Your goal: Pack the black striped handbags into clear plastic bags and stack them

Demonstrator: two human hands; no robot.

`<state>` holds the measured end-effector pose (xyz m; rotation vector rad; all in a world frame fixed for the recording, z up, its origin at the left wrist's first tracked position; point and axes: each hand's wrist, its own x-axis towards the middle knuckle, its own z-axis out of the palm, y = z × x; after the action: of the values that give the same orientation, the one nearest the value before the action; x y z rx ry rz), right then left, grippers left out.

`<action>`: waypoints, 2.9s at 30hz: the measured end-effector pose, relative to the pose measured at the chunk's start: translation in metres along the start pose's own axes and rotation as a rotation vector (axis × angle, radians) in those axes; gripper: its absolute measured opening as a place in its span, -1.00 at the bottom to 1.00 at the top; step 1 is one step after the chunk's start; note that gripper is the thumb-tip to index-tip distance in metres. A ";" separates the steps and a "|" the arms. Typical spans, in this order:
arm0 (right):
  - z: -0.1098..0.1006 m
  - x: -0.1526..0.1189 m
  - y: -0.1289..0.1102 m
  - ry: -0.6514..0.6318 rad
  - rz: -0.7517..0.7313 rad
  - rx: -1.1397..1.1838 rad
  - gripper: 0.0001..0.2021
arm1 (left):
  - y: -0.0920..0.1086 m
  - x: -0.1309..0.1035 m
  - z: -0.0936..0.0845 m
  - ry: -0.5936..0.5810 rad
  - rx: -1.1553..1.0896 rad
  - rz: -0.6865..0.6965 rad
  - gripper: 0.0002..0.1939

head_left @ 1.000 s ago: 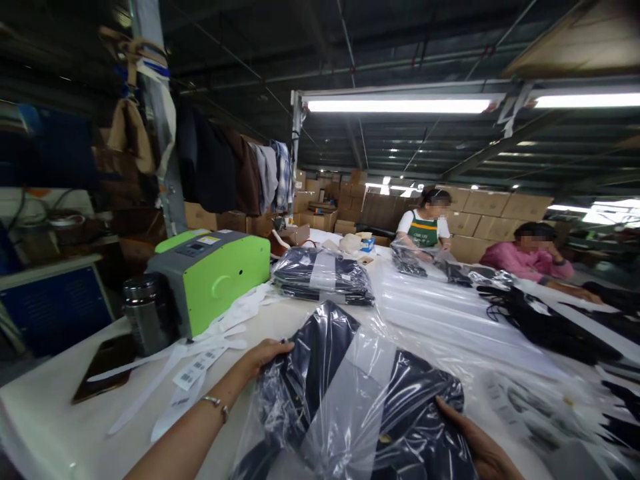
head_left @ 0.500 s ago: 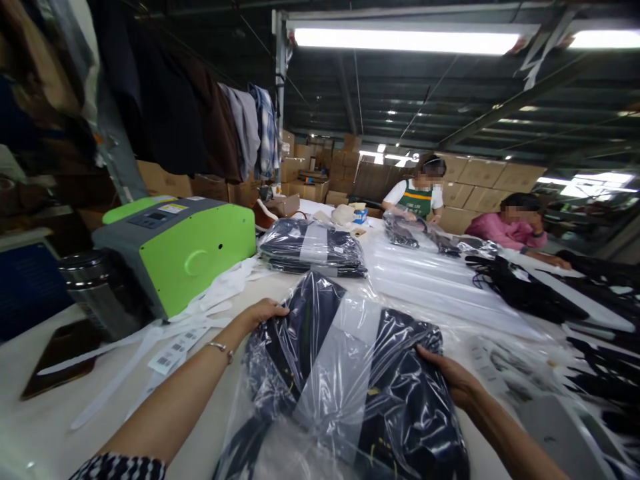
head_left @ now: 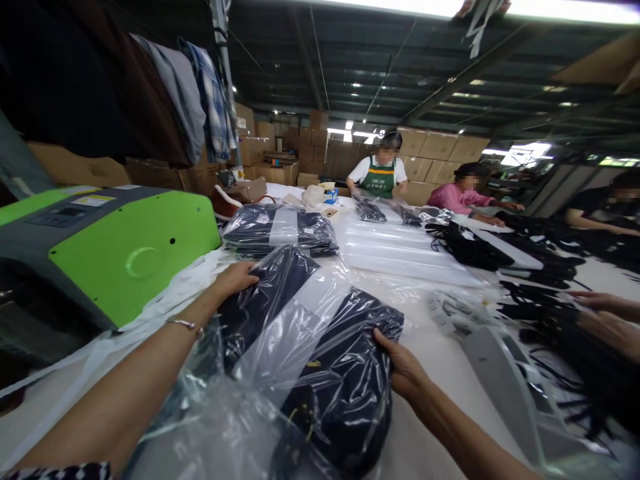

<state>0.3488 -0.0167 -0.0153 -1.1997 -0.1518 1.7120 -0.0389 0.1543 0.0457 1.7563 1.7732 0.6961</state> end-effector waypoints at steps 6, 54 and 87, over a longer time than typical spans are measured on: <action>-0.004 -0.078 0.089 -0.342 0.060 -0.056 -0.62 | 0.054 0.004 0.025 0.153 0.287 0.290 -0.59; -0.067 -0.069 0.067 -0.232 -0.304 -0.389 -0.65 | 0.129 -0.273 0.182 0.006 0.110 0.750 -0.85; -0.063 -0.109 0.069 -0.440 -0.103 -0.266 -0.58 | 0.100 -0.285 0.207 0.303 0.419 1.084 -0.74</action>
<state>0.3531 -0.1599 -0.0179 -0.9630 -0.7141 1.8818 0.1771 -0.1319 -0.0274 3.0574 1.0306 1.0815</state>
